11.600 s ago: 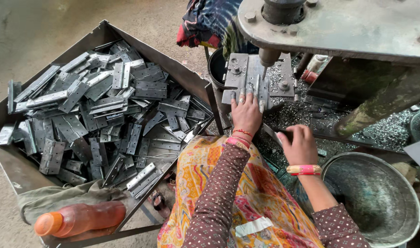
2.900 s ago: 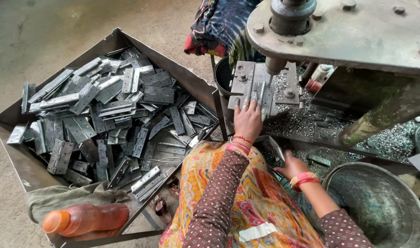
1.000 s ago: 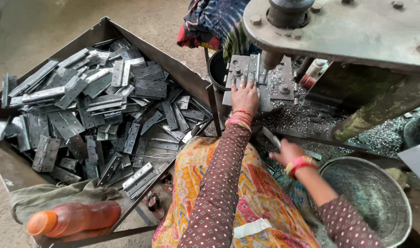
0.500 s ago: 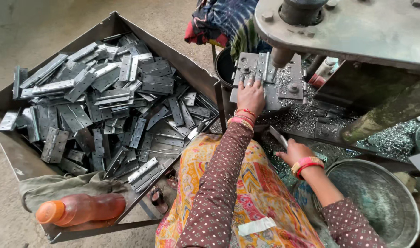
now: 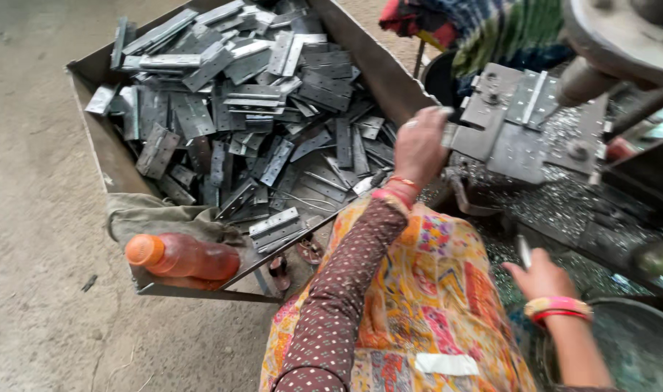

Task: The person sits on the floor and repeatedly places metal pieces into a press machine. They use a lever to operate the press, then remove the processed pieces and place them into a nearby metal bin.

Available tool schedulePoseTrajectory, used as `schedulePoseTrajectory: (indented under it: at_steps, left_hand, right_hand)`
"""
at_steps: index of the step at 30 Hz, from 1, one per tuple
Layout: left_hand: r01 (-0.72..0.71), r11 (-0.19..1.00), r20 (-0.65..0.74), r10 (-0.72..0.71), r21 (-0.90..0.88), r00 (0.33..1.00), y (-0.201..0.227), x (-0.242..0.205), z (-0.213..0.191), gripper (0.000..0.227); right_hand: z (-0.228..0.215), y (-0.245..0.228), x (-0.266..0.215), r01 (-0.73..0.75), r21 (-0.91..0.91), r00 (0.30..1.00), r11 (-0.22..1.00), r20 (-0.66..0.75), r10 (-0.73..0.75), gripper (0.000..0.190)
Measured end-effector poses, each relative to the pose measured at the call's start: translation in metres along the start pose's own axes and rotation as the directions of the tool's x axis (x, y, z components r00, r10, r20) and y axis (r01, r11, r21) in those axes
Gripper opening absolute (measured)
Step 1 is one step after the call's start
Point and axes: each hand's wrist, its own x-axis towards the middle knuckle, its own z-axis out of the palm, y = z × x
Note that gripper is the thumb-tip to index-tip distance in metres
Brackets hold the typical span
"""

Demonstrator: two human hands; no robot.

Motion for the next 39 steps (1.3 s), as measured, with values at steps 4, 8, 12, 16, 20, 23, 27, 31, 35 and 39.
schedulePoseTrajectory:
  at_steps: [4, 8, 12, 16, 20, 23, 27, 31, 35, 39]
  left_hand:
    - [0.501, 0.816, 0.114, -0.549, 0.288, 0.828, -0.109, -0.026, -0.023, 0.044]
    - [0.552, 0.774, -0.045, -0.568, 0.309, 0.822, -0.177, -0.063, -0.009, 0.084]
    - [0.599, 0.726, -0.026, -0.629, 0.337, 0.777, -0.207, -0.081, 0.029, 0.093]
    - [0.572, 0.766, 0.000, -0.598, 0.295, 0.801, -0.223, -0.095, 0.057, 0.078]
    - [0.582, 0.811, -0.034, -0.581, 0.062, 0.813, -0.232, -0.102, 0.046, 0.054]
    - [0.663, 0.721, 0.003, -0.676, -0.200, 0.737, -0.210, -0.084, 0.020, 0.051]
    - [0.397, 0.744, 0.055, -0.439, -0.538, 0.897, -0.124, -0.041, -0.028, 0.073]
    - [0.349, 0.895, 0.194, -0.303, -0.277, 0.933, -0.015, 0.006, -0.056, 0.082]
    - [-0.003, 0.995, 0.249, -0.021, 0.096, 0.968, 0.062, 0.033, -0.038, 0.058]
    - [-0.127, 0.972, 0.386, 0.043, 0.196, 0.922, 0.090, 0.028, -0.020, 0.050]
  right_hand:
    - [-0.044, -0.014, 0.007, 0.029, -0.152, 0.994, 0.988, 0.112, -0.012, 0.071]
    - [-0.059, -0.025, 0.000, 0.037, -0.173, 0.993, 0.984, 0.120, -0.016, 0.074]
    - [-0.059, -0.027, -0.003, -0.005, -0.196, 0.991, 0.981, 0.133, 0.031, 0.074]
    - [-0.057, -0.026, -0.004, 0.000, -0.180, 0.993, 0.984, 0.116, 0.021, 0.072]
    - [-0.056, -0.029, -0.007, 0.024, -0.185, 0.998, 0.983, 0.069, -0.012, 0.070]
    - [-0.056, -0.032, -0.007, 0.033, -0.164, 0.998, 0.986, 0.063, -0.023, 0.067]
    - [-0.053, -0.037, -0.006, 0.026, -0.144, 0.999, 0.989, 0.049, -0.019, 0.067]
    - [-0.064, -0.046, -0.013, 0.040, -0.093, 0.997, 0.995, 0.070, -0.033, 0.065]
    - [-0.082, -0.060, -0.026, 0.003, -0.050, 0.994, 0.999, 0.107, 0.002, 0.062]
    - [-0.092, -0.064, -0.031, -0.003, -0.038, 0.992, 0.999, 0.127, 0.007, 0.061]
